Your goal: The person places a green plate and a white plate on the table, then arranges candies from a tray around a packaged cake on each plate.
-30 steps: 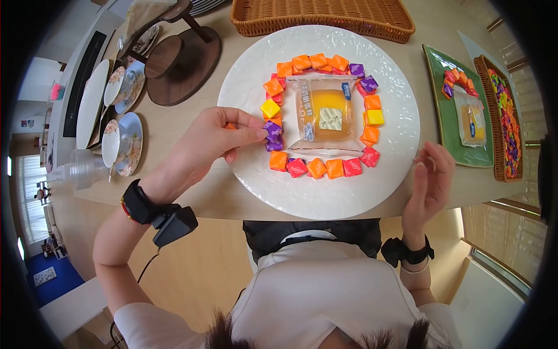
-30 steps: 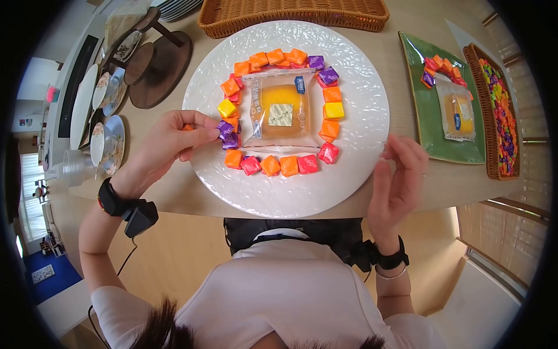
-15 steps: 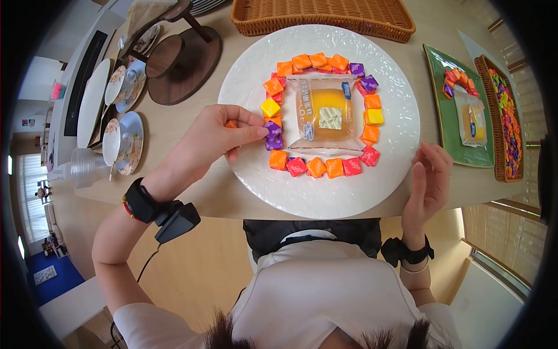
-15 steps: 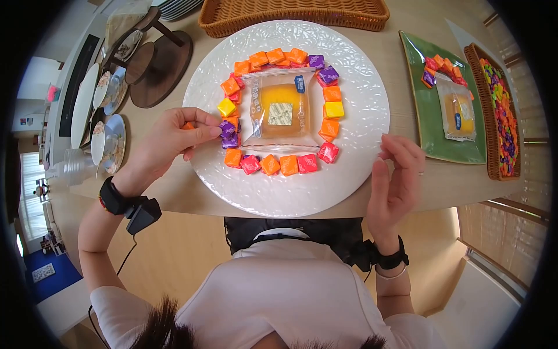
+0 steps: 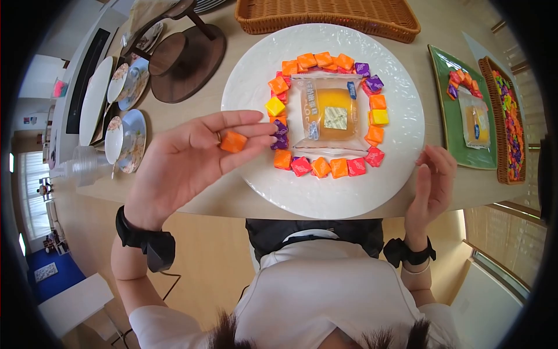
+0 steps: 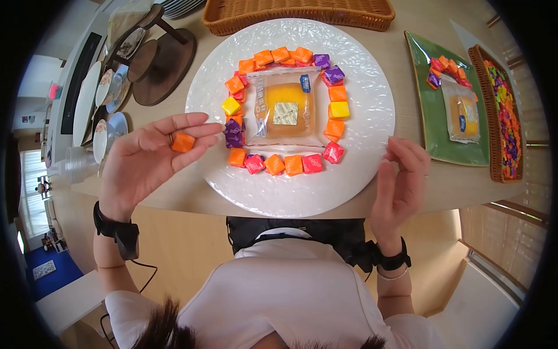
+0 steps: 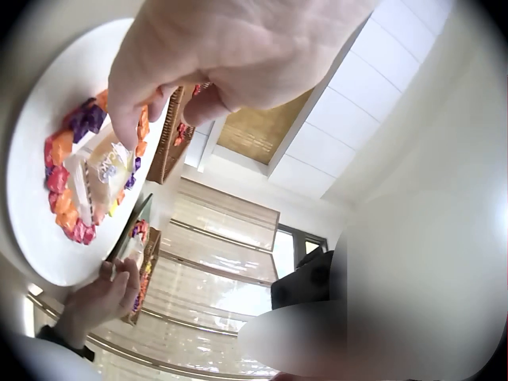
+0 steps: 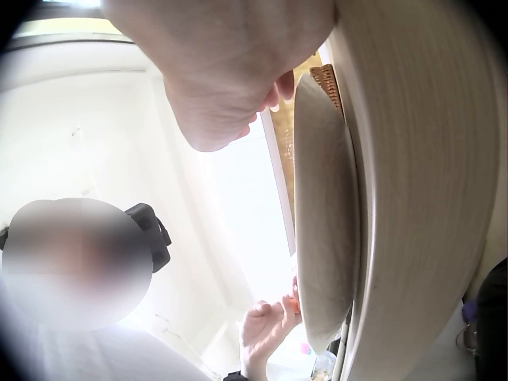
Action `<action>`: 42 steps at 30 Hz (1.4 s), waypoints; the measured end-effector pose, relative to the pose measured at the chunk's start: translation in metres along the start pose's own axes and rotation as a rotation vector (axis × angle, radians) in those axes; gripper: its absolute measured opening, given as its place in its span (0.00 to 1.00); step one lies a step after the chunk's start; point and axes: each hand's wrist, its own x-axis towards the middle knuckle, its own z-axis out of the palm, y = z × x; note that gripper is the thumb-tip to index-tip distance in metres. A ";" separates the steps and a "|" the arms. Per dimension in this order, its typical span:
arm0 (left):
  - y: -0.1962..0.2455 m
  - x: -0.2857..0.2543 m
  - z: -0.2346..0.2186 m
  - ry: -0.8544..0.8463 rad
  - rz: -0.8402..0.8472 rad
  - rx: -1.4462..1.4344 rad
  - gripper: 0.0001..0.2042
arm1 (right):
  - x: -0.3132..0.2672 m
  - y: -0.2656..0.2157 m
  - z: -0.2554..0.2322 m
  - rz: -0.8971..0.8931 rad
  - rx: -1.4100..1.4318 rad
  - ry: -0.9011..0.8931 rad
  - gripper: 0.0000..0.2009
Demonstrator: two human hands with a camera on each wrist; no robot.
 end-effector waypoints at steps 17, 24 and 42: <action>-0.018 -0.010 -0.009 0.173 0.125 0.567 0.18 | -0.002 0.001 -0.001 0.022 0.013 0.037 0.14; -0.039 -0.003 -0.024 0.213 0.200 0.702 0.16 | -0.001 0.001 -0.001 0.023 -0.004 0.028 0.13; -0.080 0.022 -0.021 0.453 0.967 1.668 0.12 | -0.002 0.001 -0.002 0.041 -0.007 0.036 0.13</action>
